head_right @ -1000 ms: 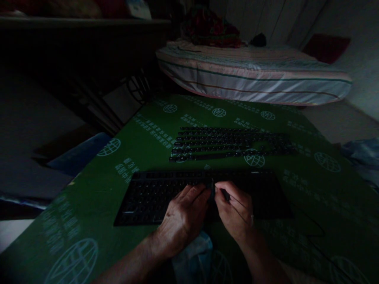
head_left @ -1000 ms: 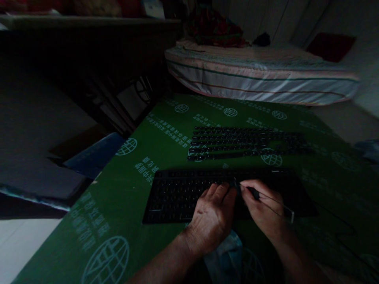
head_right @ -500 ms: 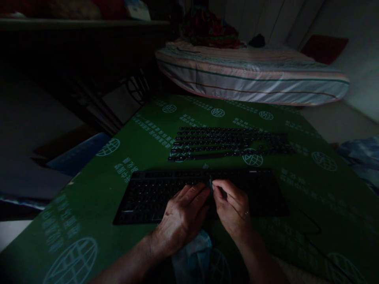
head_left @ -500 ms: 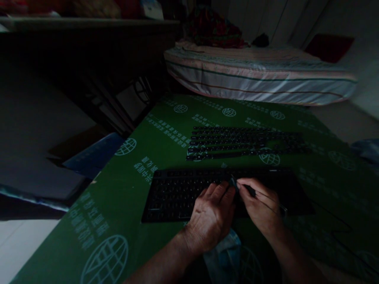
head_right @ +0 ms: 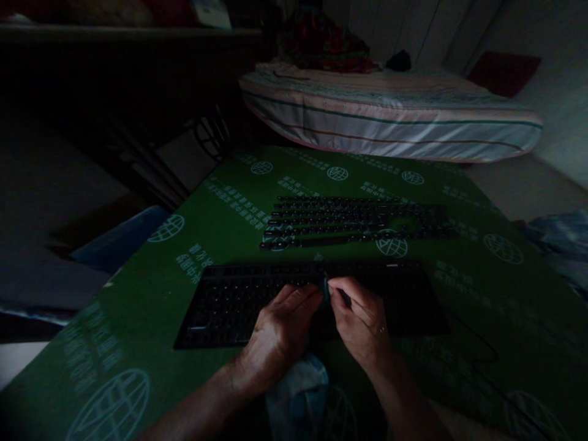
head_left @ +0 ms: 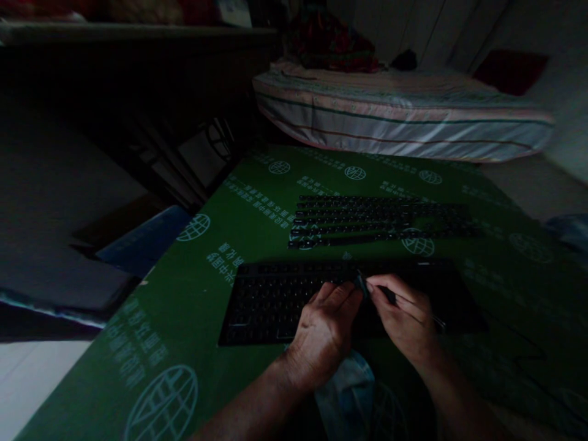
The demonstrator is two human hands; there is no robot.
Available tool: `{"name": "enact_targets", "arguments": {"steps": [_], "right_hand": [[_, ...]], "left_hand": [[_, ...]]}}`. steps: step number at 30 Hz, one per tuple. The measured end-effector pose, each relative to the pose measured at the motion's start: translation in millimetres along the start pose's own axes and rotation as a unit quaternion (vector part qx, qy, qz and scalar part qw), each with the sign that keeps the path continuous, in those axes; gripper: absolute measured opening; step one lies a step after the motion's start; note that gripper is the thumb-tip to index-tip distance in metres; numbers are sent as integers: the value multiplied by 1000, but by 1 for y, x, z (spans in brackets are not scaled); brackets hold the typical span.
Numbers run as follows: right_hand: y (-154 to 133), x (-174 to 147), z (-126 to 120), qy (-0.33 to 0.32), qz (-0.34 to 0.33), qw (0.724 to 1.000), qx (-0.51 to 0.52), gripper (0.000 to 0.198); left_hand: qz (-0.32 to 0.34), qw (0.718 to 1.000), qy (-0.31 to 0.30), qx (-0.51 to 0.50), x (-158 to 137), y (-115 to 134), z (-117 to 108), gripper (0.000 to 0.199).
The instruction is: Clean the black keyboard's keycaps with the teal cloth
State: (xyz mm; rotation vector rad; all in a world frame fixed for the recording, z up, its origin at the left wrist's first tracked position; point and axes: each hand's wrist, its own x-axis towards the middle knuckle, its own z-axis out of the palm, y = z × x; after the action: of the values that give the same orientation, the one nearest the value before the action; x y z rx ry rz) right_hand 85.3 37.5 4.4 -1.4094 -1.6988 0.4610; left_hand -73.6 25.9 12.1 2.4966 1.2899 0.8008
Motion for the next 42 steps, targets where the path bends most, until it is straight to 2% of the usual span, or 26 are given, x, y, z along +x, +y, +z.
{"name": "enact_targets", "arguments": {"steps": [4, 10, 14, 20, 26, 42], "right_hand": [[0, 0, -1, -2, -2, 1000, 9, 15], [0, 1, -3, -6, 32, 999, 16, 14], [0, 2, -1, 3, 29, 999, 12, 15], [-3, 2, -4, -16, 40, 999, 18, 13], [0, 3, -2, -13, 27, 999, 21, 13], [-4, 6, -5, -33, 49, 998, 33, 14]], "left_hand": [[-1, 1000, 16, 4, -1, -1, 2, 33], [-4, 1000, 4, -22, -1, 1, -1, 31], [-8, 1000, 6, -21, 0, 1, 0, 32], [1, 999, 3, -37, -1, 1, -1, 29], [4, 1000, 29, -4, -1, 0, 2, 31], [8, 999, 20, -34, -1, 0, 2, 29]]}}
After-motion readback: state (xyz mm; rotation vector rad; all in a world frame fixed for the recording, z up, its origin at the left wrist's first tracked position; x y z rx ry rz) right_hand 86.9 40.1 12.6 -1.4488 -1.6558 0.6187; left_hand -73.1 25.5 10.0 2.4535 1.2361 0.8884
